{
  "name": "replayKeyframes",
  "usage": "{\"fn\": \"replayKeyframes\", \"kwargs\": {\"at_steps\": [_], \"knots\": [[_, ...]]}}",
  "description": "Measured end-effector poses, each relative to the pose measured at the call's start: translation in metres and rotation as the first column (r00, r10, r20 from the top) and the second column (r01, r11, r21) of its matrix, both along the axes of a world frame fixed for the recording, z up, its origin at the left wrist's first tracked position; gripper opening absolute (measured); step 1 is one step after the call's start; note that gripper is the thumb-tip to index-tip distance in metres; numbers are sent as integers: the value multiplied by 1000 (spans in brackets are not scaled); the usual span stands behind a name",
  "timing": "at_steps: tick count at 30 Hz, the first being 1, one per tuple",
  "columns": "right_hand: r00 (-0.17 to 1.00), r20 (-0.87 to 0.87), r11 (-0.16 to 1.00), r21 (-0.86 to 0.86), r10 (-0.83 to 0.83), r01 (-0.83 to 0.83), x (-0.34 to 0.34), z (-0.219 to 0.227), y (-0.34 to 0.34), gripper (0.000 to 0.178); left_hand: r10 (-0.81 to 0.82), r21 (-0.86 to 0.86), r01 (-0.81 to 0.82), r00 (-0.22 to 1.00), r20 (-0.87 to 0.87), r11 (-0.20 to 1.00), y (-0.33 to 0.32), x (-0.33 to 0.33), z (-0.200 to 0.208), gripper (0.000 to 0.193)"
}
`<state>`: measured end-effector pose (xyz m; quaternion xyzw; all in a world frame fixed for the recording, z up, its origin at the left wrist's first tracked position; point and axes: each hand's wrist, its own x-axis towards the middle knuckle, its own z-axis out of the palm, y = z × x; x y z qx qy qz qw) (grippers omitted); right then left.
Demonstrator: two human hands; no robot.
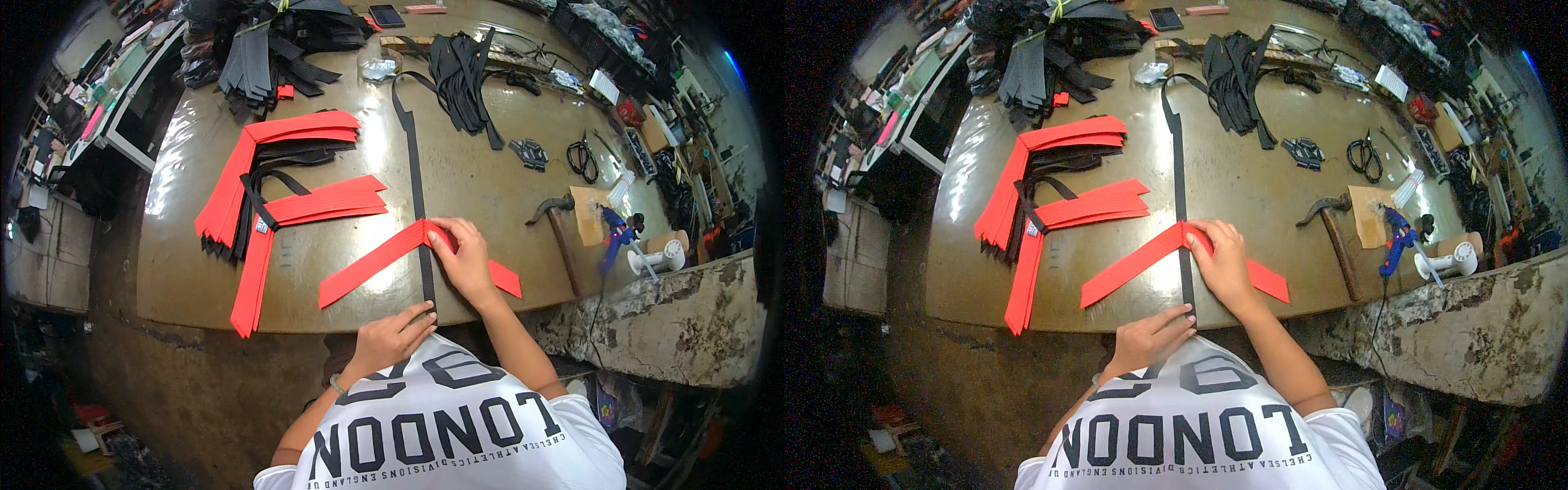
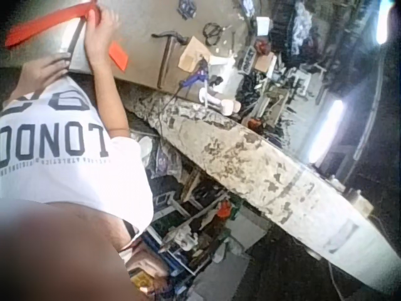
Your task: The person repeatedly applies hot glue to red and black strap pieces and presses them together on a workbench. They handle multiple strap segments, aligning and bonding them one at a time. The finished assemblies are set aside on the table.
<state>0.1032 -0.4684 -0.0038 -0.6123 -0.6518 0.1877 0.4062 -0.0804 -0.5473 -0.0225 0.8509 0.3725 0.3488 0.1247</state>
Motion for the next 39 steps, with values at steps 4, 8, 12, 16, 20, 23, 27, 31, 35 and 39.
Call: {"fn": "replayKeyframes", "kwargs": {"at_steps": [4, 8, 12, 16, 20, 23, 27, 31, 35, 39], "knots": [[999, 17, 1000, 13, -27, 27, -1, -9, -3, 22, 7, -18, -7, 1000, -23, 1000, -1, 0, 0, 16], [999, 37, 999, 24, -31, 30, -1, -12, -4, 23, 6, -7, -6, 1000, -24, 1000, 0, 1, 0, 16], [995, 92, 999, 10, -39, 38, -2, -13, -3, 25, -9, -13, 9, 1000, -29, 1000, 2, 1, 2, 15], [992, 115, 999, 10, -49, 49, -6, -12, -3, 25, -20, -65, 16, 998, -58, 998, 3, 0, 12, 14], [987, 156, 999, 13, -32, 31, -7, -9, -3, 22, -120, -230, 104, 991, -56, 968, 11, -4, 31, 16], [963, 267, 999, 44, -42, 32, -8, -6, -6, 21, -180, -390, 208, 978, 108, 897, 35, -8, 42, 19], [822, 560, 990, 137, -101, 28, -13, 1, -9, 28, 101, -299, -82, 994, 47, 951, 70, 6, 43, 19], [772, 624, 992, -77, 125, -98, -7, 9, -6, 30, 164, -220, -170, 985, -43, 961, 95, 18, 35, 19], [981, 174, 982, 182, -81, 49, 60, 11, -24, 32, 117, -237, -143, 986, -121, 961, 94, 16, 32, 28], [376, -128, 340, 237, -918, 910, 190, -3, -80, 48, 125, -208, -162, 976, -180, 965, 92, 15, 29, 34]]}}
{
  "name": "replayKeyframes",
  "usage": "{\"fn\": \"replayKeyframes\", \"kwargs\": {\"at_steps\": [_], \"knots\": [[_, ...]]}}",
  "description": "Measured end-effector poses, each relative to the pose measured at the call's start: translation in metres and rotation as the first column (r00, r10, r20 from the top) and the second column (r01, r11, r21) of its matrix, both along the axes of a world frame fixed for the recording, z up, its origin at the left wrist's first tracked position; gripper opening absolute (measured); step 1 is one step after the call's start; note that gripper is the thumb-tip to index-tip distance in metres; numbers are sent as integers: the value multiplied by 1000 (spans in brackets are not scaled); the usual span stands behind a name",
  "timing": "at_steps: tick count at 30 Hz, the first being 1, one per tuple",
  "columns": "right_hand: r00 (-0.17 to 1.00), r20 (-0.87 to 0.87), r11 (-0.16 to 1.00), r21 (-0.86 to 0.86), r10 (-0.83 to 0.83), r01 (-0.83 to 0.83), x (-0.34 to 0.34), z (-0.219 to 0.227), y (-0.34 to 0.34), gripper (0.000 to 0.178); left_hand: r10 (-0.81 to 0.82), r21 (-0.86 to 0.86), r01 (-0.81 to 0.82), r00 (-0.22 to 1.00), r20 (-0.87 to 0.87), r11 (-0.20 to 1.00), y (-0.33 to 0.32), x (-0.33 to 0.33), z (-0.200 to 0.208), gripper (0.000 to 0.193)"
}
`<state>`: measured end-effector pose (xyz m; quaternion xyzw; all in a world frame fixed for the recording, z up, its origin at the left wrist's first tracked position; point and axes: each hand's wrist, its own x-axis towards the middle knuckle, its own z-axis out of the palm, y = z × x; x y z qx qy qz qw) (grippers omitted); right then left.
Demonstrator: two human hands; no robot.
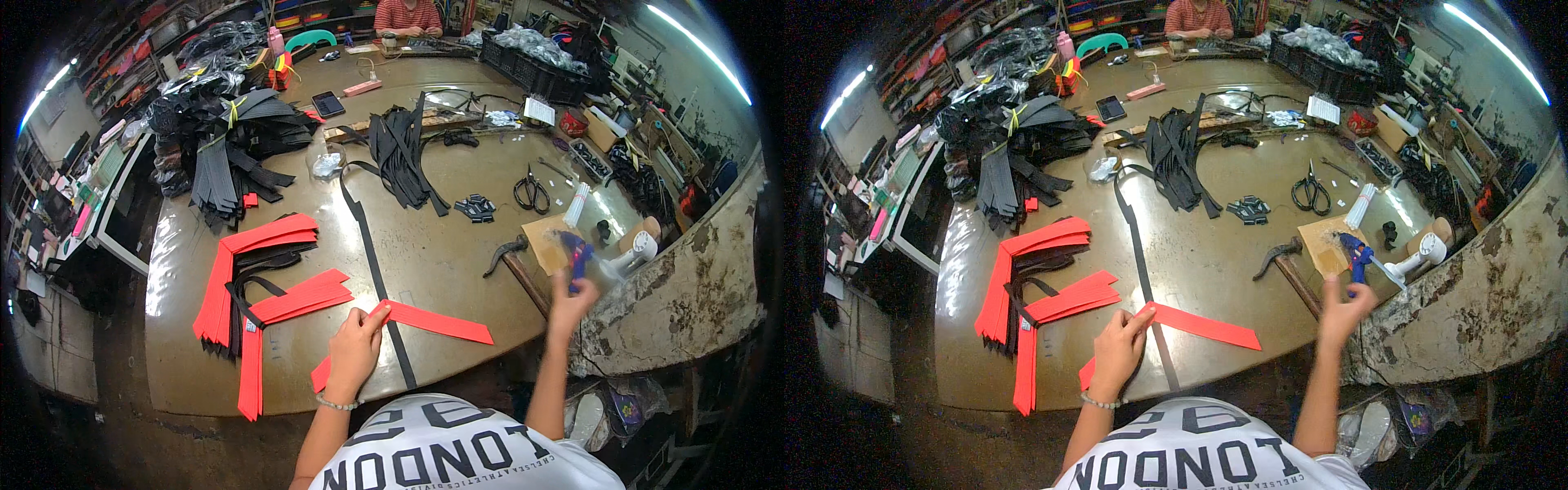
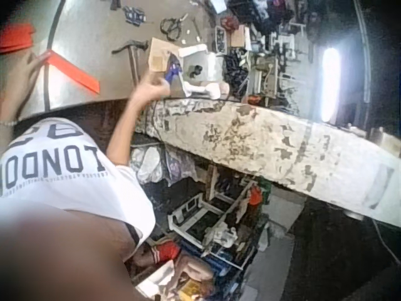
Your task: The person repeatedly applies hot glue to red and black strap pieces and presses them together on a workbench. They handle multiple strap segments, aligning and bonding them one at a time. The finished assemblies are set aside on the table.
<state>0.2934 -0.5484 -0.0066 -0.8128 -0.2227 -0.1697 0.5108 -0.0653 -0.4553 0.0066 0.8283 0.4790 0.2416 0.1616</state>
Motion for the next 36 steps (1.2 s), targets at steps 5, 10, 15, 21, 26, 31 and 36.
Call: {"fn": "replayKeyframes", "kwargs": {"at_steps": [5, 10, 15, 21, 26, 31, 36], "knots": [[914, -154, 925, 109, 377, -363, 100, -20, -10, 53, 2, -3, -2, 1000, 20, 1000, 0, -1, -1, 33], [961, 127, 928, -315, 247, -197, 101, 5, 7, 46, 40, -9, -39, 995, 91, 999, 0, 0, -2, 26], [979, -32, 824, -534, 201, -187, 68, 47, 16, 43, 96, -24, -93, 983, 155, 995, 1, -1, -11, 21], [570, -376, 627, 40, 731, -778, -38, 97, 37, 46, 85, -4, -86, 980, 181, 996, 4, -1, -12, 21], [242, -355, 194, -165, 903, -967, -90, 101, 72, 43, 127, -53, -118, 965, 228, 992, 3, 0, -11, 21], [146, -302, 60, -279, 942, -959, -97, 86, 100, 50, 125, -40, -119, 966, 227, 992, 2, -2, -16, 20], [111, -352, -7, -319, 930, -948, -106, 73, 116, 47, 126, -36, -121, 966, 224, 992, 4, -1, -15, 19]]}}
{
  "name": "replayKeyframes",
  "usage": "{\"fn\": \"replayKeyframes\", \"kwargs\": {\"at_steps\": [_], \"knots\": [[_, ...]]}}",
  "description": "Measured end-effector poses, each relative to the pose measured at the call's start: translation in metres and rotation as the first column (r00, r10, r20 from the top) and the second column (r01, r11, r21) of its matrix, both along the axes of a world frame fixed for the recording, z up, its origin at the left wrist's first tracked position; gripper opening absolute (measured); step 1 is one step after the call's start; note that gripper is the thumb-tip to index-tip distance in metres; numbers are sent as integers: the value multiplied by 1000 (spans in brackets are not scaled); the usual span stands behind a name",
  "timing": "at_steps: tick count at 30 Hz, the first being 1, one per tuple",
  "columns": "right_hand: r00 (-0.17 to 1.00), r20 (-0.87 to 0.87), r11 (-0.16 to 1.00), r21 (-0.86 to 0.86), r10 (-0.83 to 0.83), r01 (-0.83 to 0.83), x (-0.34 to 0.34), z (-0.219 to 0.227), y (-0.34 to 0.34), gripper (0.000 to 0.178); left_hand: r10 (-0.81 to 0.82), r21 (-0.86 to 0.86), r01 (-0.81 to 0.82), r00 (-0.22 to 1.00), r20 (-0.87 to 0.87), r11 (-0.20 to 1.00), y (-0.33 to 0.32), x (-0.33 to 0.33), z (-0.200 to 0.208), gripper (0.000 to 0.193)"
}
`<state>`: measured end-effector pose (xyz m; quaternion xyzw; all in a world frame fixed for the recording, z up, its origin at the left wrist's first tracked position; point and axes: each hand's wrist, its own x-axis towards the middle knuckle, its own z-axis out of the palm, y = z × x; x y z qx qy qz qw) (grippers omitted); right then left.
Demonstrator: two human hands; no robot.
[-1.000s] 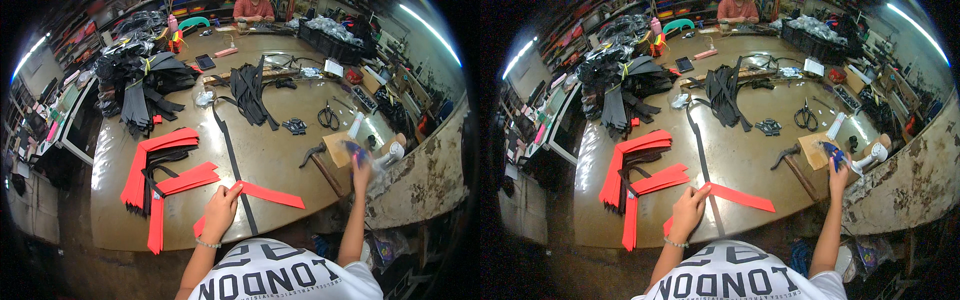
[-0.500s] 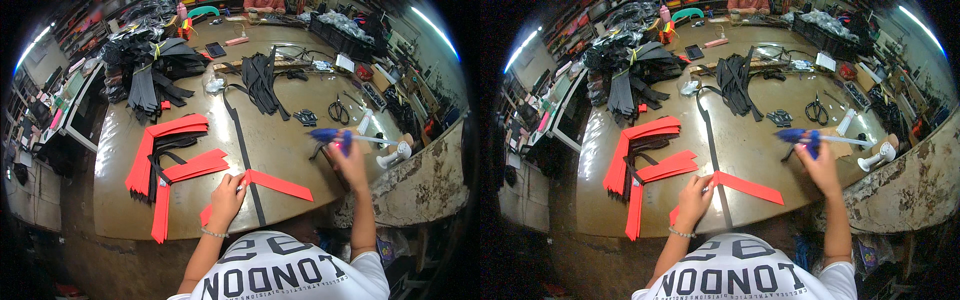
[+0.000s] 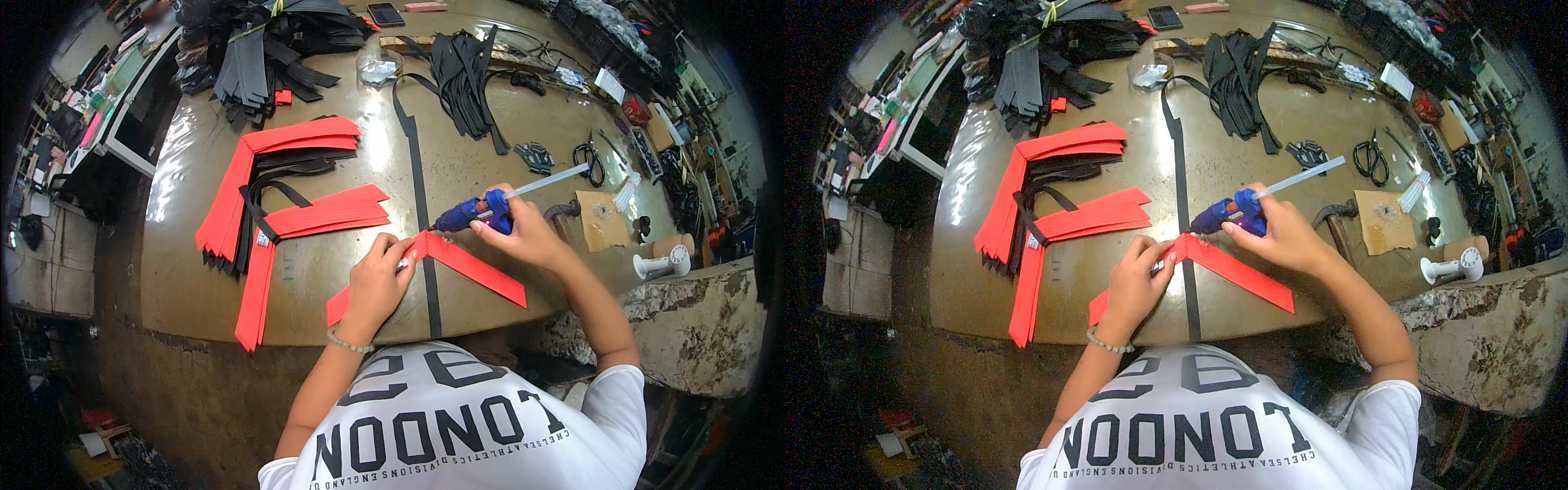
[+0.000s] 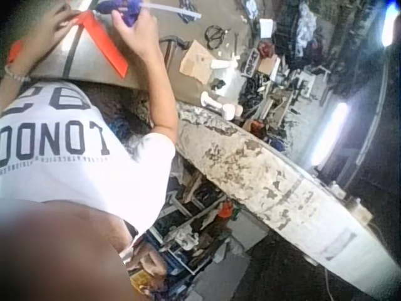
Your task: The person repeatedly applies hot glue to red and black strap pieces and presses them together on a workbench. They handle multiple strap segments, aligning and bonding them one at a time. The finished assemblies are set aside on the table.
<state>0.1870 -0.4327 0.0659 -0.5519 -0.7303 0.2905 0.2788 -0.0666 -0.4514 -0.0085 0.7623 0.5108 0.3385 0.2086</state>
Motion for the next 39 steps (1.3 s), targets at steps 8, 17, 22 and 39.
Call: {"fn": "replayKeyframes", "kwargs": {"at_steps": [8, 17, 22, 39], "knots": [[996, 92, 994, -108, 5, 5, -2, -3, 4, 49, -1, -17, 1, 1000, -3, 1000, 1, 1, 5, 20], [990, 130, 992, -125, 43, -27, -3, -6, -19, 49, 7, 0, -7, 1000, -9, 1000, 1, 2, 3, 20], [989, 125, 987, -150, 76, -57, -6, -1, -36, 48, 22, -4, -22, 1000, 0, 1000, 0, 3, 2, 18], [298, 588, 406, 58, -752, 912, 142, -3, -140, 47, -38, -71, 34, 998, -50, 997, 0, 1, 14, 21]]}}
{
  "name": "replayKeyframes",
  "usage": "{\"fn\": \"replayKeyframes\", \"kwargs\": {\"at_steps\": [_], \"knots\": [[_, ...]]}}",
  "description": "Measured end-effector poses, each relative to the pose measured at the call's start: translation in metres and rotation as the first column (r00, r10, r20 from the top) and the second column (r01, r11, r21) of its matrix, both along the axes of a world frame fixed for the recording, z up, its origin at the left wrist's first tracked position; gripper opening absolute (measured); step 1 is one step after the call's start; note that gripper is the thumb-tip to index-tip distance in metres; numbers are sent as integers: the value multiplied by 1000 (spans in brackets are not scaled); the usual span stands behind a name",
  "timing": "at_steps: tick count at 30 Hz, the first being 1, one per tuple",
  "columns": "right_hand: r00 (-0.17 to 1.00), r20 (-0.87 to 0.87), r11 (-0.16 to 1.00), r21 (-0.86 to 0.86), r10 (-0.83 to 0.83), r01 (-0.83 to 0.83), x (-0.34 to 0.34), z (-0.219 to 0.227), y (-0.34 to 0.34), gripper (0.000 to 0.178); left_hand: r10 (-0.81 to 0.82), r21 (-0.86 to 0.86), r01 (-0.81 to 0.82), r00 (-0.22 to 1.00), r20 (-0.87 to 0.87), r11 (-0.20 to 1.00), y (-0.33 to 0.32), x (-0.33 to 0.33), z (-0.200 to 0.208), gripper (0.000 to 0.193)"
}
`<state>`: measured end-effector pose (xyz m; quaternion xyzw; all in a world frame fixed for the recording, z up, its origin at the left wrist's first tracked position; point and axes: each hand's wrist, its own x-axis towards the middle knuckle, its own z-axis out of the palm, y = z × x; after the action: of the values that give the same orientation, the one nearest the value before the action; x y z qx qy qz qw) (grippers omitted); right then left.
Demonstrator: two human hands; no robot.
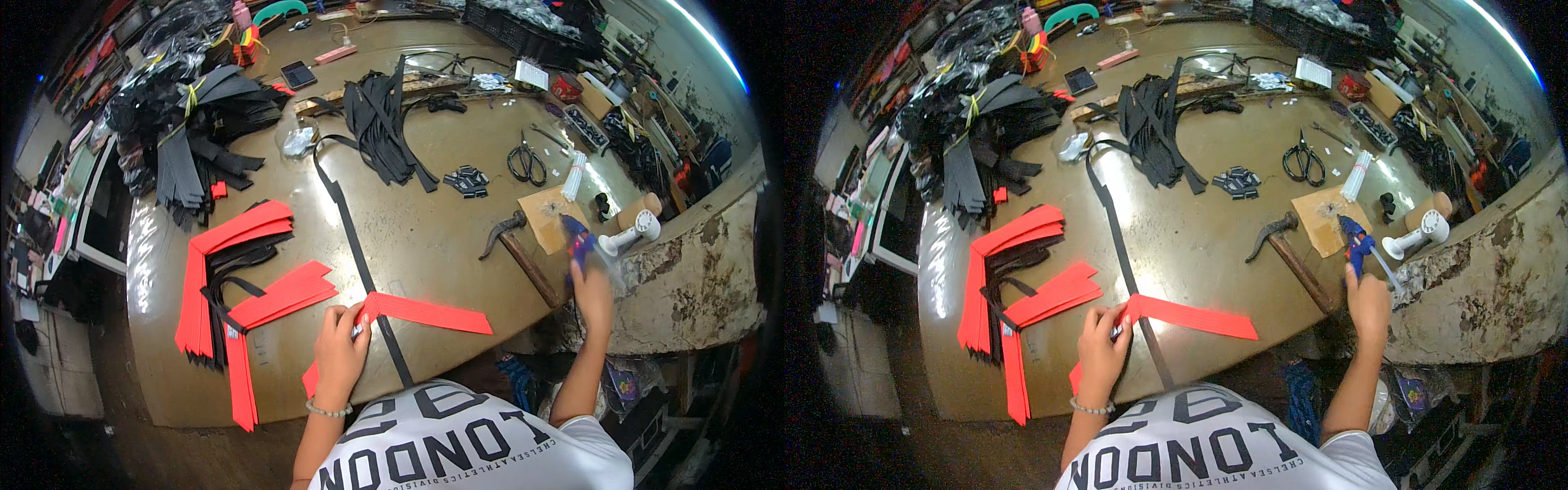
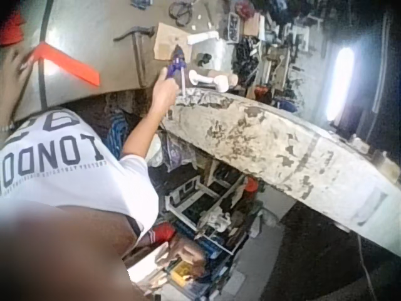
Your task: The person repeatedly applies hot glue to red and black strap pieces and presses them together on a workbench. They handle multiple strap segments, aligning and bonding them one at a time. The finished assemblies are set aside on the table.
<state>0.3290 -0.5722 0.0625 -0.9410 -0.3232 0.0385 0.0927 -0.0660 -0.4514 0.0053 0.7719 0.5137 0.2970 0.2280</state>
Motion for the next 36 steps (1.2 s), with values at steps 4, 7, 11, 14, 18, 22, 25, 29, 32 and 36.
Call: {"fn": "replayKeyframes", "kwargs": {"at_steps": [4, 7, 11, 14, 18, 22, 25, 29, 32, 36], "knots": [[834, -166, 753, 547, 527, -367, -47, 13, 47, 24, -7, 26, 7, 1000, 12, 1000, 1, 1, -2, 23], [732, 59, 588, 555, 678, -589, -43, -19, 137, 19, -12, 40, 12, 1000, 12, 999, 0, 0, -2, 22], [578, 227, 465, 403, 784, -788, -20, -60, 199, 16, -3, 68, 3, 1000, 2, 998, -1, 0, -1, 21], [540, 269, 454, 322, 798, -831, -13, -66, 209, 13, -8, 45, 6, 999, 37, 999, -1, -1, -1, 21], [572, 225, 512, 272, 789, -814, -19, -56, 210, 13, -18, 56, 16, 1000, 25, 998, -1, -2, -2, 21], [629, 152, 593, 223, 763, -774, -22, -55, 212, 14, -27, 78, 26, 1000, 11, 997, -2, -3, -5, 22], [528, 238, 484, 221, 815, -847, -17, -58, 210, 16, -34, 84, 32, 999, 24, 996, -1, -3, -5, 22], [488, 237, 412, 309, 840, -857, -8, -60, 206, 16, -22, 47, 20, 999, 44, 999, -4, -3, -1, 21], [462, 263, 389, 285, 847, -876, -8, -61, 207, 12, -14, 26, 13, 999, 29, 1000, -5, -3, 1, 19], [529, 264, 462, 276, 806, -843, -15, -63, 209, 10, -28, 32, 27, 999, 33, 999, -3, -3, 1, 20]]}}
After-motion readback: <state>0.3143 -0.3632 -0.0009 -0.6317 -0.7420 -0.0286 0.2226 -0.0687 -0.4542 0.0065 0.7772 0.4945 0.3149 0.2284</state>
